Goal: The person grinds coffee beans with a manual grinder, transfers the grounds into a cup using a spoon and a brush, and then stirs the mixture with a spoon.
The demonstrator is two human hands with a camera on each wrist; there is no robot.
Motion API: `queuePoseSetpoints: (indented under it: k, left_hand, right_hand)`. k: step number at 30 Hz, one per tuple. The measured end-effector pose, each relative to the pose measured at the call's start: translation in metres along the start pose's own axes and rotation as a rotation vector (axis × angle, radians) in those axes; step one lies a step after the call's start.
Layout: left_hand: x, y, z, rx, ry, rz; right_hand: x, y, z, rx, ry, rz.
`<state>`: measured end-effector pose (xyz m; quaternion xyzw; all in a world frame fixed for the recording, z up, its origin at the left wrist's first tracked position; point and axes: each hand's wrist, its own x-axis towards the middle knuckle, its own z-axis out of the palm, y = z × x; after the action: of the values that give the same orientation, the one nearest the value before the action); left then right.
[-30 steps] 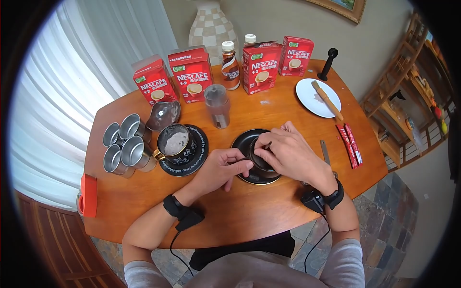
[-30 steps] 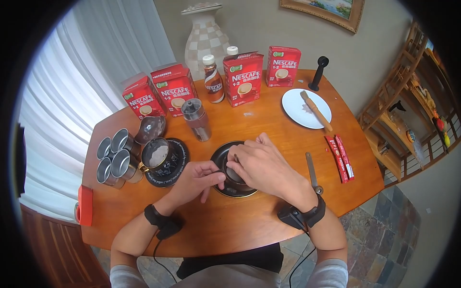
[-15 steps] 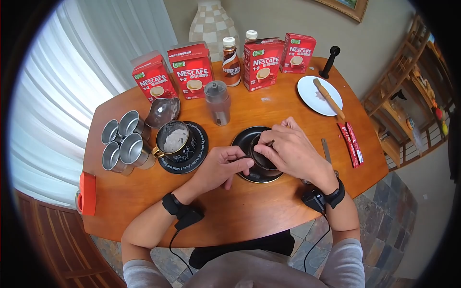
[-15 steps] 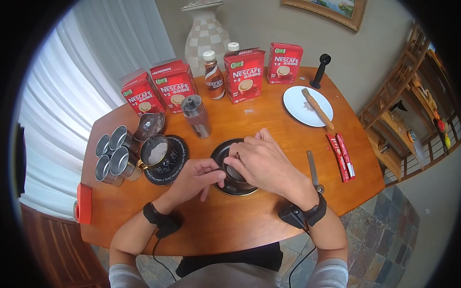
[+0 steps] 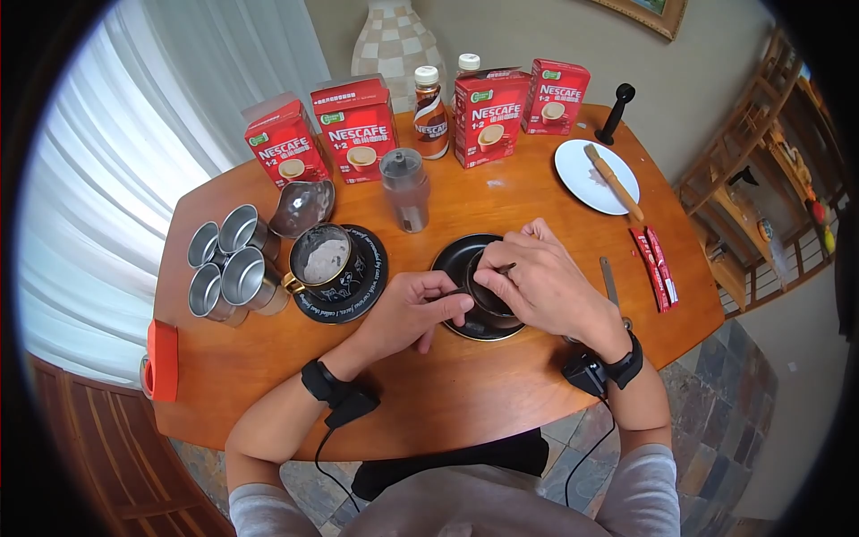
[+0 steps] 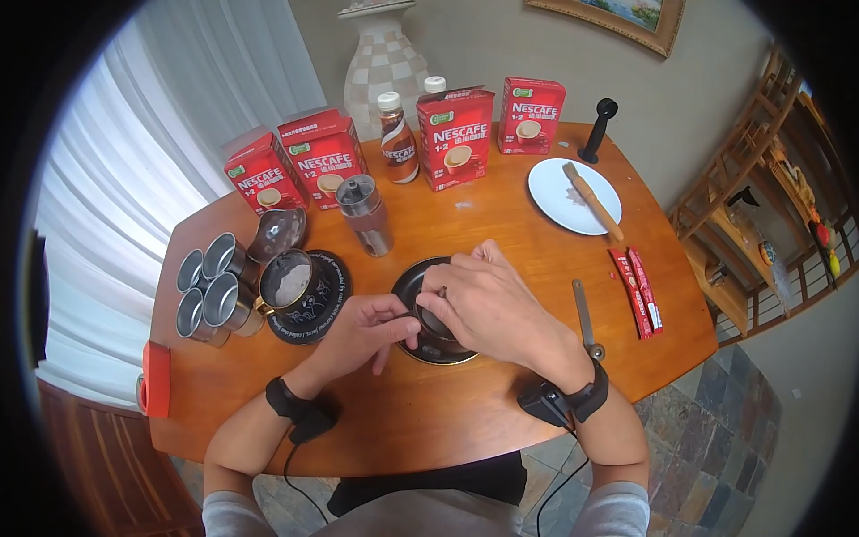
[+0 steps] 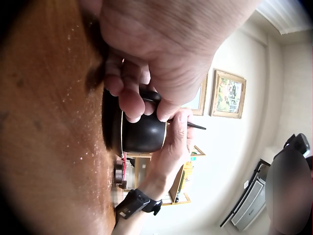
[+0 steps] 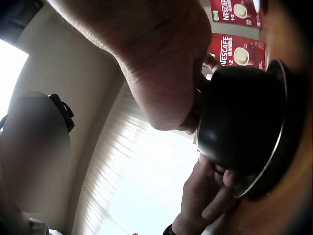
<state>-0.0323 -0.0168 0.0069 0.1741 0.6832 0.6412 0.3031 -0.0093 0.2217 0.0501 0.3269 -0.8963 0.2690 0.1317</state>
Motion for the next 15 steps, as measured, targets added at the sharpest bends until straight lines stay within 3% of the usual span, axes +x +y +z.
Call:
queuePoseSetpoints:
  k: [5,8,11,15]
  left_hand:
    - [0.0,0.0,0.0,-0.004,0.002,0.003]
    - [0.0,0.0,0.001,0.001,-0.002,0.003]
    - [-0.001,0.002,0.0,0.006,0.001,-0.002]
    - [-0.001,0.001,0.0,0.004,0.002,-0.003]
  right_hand:
    - [0.002,-0.004,-0.008,-0.032,-0.096,0.034]
    - [0.002,0.0,0.004,0.012,0.063,-0.032]
    - [0.002,0.0,-0.003,-0.003,-0.058,0.01]
    - [0.001,0.001,0.003,0.0,0.033,-0.007]
